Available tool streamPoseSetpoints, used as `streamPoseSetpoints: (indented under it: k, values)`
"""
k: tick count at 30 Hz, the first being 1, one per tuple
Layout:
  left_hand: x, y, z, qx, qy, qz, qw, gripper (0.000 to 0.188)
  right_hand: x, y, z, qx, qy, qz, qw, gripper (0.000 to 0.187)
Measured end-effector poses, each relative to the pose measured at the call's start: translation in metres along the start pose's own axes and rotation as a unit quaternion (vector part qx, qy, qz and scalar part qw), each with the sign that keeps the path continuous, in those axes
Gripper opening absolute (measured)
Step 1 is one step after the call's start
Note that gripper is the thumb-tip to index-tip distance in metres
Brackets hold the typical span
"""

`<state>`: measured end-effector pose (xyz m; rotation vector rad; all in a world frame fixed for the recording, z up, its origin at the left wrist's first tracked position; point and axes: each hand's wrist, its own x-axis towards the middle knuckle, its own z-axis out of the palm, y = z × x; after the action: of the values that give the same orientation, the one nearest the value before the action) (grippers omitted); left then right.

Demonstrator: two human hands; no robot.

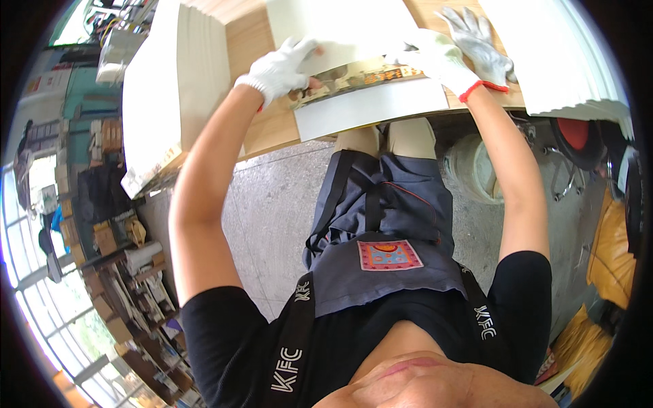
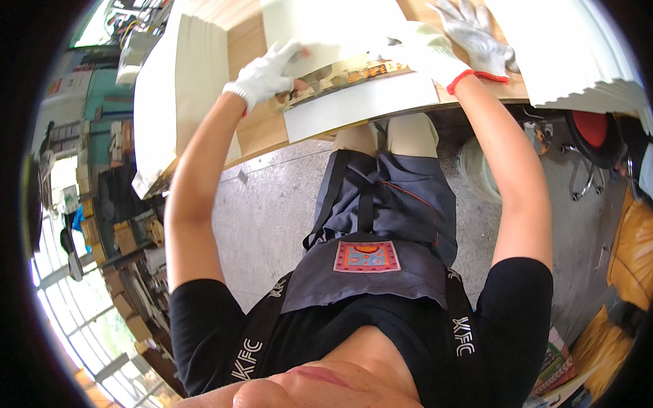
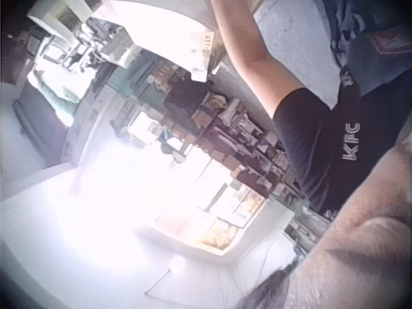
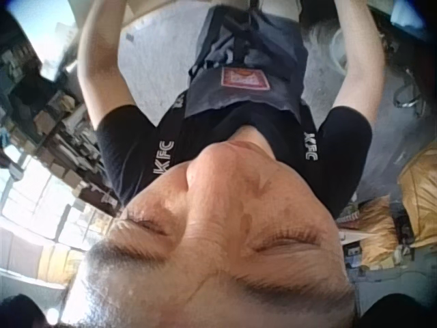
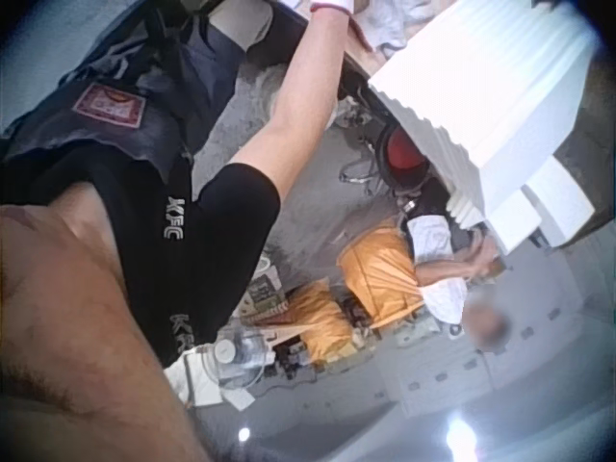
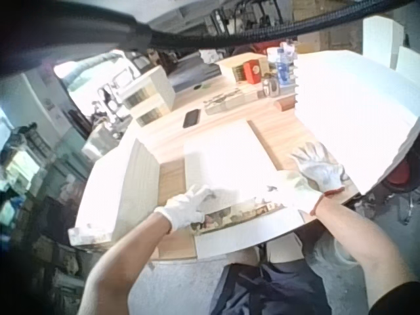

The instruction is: The person aligns several stacks of white boards on a wooden table, wipes the edges with a cloth, and applies a liquid from a bucket to the edges of the boards using a brush.

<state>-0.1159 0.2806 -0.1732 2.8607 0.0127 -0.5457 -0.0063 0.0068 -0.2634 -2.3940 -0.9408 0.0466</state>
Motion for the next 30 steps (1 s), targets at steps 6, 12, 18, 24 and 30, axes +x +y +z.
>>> streamPoseSetpoints:
  k: [6,12,18,24,30]
  values:
    - [0.059,0.047,-0.018,0.309,-0.157,0.213,0.914,0.096,0.002,-0.015,-0.01,0.06,-0.017,0.0,0.998,0.035]
    - [0.059,0.067,-0.025,0.314,-0.172,0.236,0.904,0.113,-0.027,0.023,-0.047,-0.336,0.22,-0.074,0.913,0.03]
    - [0.086,0.067,-0.016,0.109,-0.232,0.063,0.965,0.082,-0.05,0.038,-0.062,-0.186,0.132,0.04,0.973,0.026]
    - [0.11,0.042,0.002,0.228,-0.206,0.288,0.907,0.089,-0.031,-0.003,-0.046,-0.171,0.031,-0.302,0.937,0.023]
    - [0.09,0.049,-0.019,0.15,-0.157,0.243,0.945,0.068,0.01,-0.108,0.03,-0.071,-0.193,-0.277,0.939,0.033]
